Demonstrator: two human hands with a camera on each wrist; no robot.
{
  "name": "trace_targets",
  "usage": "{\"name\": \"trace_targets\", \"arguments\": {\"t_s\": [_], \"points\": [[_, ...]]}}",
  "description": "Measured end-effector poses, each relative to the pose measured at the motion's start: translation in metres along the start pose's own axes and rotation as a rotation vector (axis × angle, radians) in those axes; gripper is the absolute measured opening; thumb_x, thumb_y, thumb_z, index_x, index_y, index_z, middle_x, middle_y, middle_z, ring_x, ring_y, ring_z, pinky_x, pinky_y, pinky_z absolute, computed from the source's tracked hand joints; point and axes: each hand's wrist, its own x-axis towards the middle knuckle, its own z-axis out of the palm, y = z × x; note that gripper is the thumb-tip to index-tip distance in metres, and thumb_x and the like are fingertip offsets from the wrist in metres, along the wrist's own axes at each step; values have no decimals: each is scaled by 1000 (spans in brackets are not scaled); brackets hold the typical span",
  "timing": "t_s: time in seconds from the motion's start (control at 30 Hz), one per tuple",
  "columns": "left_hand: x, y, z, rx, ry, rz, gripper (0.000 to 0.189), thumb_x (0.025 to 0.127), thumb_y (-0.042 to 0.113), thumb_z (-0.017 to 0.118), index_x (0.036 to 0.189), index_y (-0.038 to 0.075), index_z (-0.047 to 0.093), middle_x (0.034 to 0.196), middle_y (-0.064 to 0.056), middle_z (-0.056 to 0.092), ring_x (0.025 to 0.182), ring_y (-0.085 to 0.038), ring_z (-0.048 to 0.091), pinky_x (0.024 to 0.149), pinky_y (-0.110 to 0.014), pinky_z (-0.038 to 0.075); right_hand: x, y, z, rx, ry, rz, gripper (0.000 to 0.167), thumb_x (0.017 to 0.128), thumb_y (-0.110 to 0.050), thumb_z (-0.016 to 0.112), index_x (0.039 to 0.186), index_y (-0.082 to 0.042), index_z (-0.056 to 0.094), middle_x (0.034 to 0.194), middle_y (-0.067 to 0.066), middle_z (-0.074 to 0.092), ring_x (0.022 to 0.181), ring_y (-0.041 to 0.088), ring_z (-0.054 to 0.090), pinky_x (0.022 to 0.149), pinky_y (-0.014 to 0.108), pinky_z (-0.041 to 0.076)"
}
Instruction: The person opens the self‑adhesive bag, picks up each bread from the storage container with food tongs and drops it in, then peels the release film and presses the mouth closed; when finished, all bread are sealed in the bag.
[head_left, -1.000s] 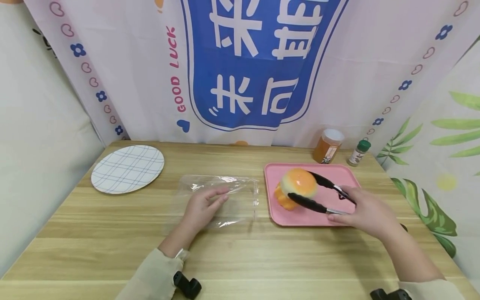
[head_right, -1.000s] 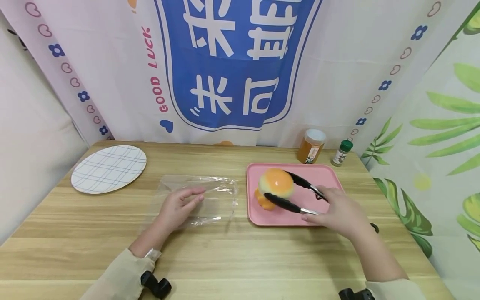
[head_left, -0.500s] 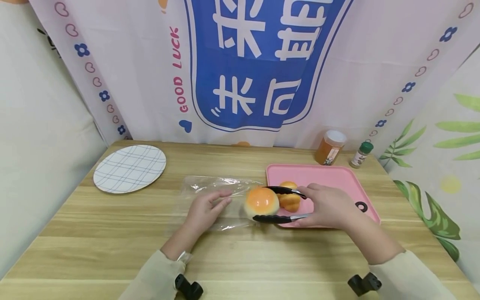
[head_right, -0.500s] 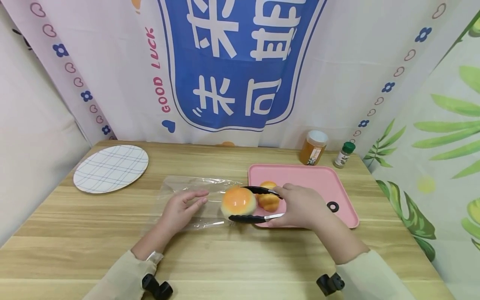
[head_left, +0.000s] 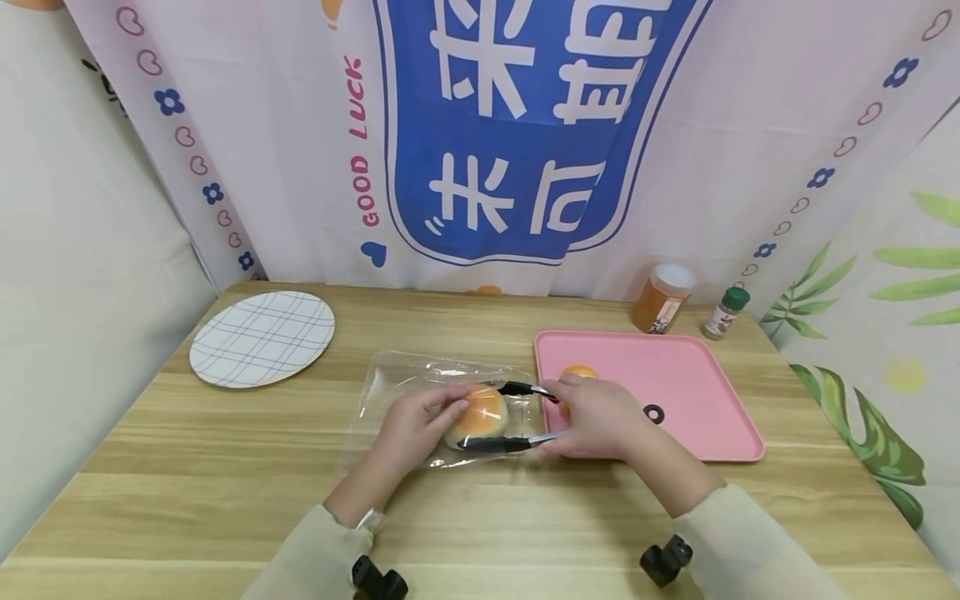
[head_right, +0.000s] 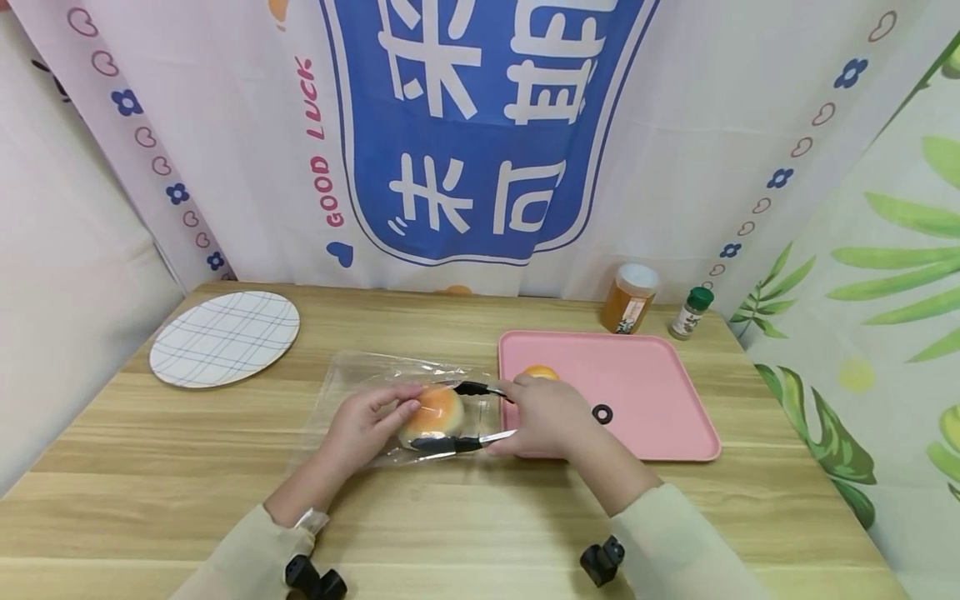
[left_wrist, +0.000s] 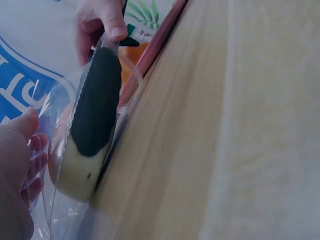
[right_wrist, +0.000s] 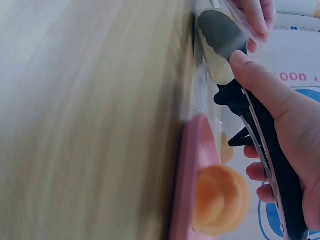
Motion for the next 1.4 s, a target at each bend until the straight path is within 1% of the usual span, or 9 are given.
{"name": "trace_targets", "arguments": {"t_s": [0.13,0.23,0.4,0.57,0.73,0.83,1.07,1.27,1.4], "points": [[0,3,0,15,15,46,18,90,18,70,106,12,75,111,-4,74,104,-22,71,91,-37,58,5,-6,7,29,5,-1,96,64,-73,74,139,-17,55,122,4,65,109,24,65,88,46,55],[1,4,0,48,26,109,17,89,17,71,104,11,75,109,-5,75,102,-22,72,88,-35,59,6,-9,11,58,4,7,95,63,-72,76,138,-16,56,124,5,65,113,25,64,92,47,55],[7,10,-6,158,25,240,15,89,19,71,103,13,76,106,-3,76,99,-20,72,89,-36,59,7,-9,14,72,13,11,94,63,-71,77,136,-17,58,122,4,66,111,25,64,89,46,56],[15,23,-12,257,-19,327,14,90,20,70,101,15,77,101,1,76,97,-17,71,90,-37,56,7,-9,16,59,27,-2,92,63,-72,77,135,-17,59,116,3,66,106,23,65,85,45,56],[20,32,-15,312,-27,419,12,89,20,71,99,15,76,96,3,77,94,-16,71,89,-37,56,8,-8,18,68,39,-11,92,62,-71,77,133,-16,60,112,2,67,103,22,65,83,43,57],[19,31,-14,292,-32,403,12,89,19,71,99,14,76,97,2,77,95,-17,71,89,-37,56,8,-7,19,99,32,2,92,62,-72,78,133,-17,60,114,2,67,104,21,65,84,44,56],[8,23,-11,157,-48,250,14,89,17,72,100,11,77,102,-2,76,97,-18,71,86,-36,59,9,-6,20,210,3,65,90,63,-69,79,137,-23,58,123,0,66,105,18,62,90,44,54],[3,20,-9,139,-6,248,16,87,16,73,102,12,77,105,-3,76,100,-20,70,88,-37,58,14,-12,19,127,39,-24,89,64,-71,76,135,-20,59,106,-2,67,89,13,61,77,36,54],[2,21,-7,139,-8,262,16,87,16,74,102,13,77,104,-3,76,98,-20,71,87,-37,58,16,-20,20,99,70,-65,88,63,-70,77,134,-20,60,111,-2,68,91,16,65,75,37,55]]}}
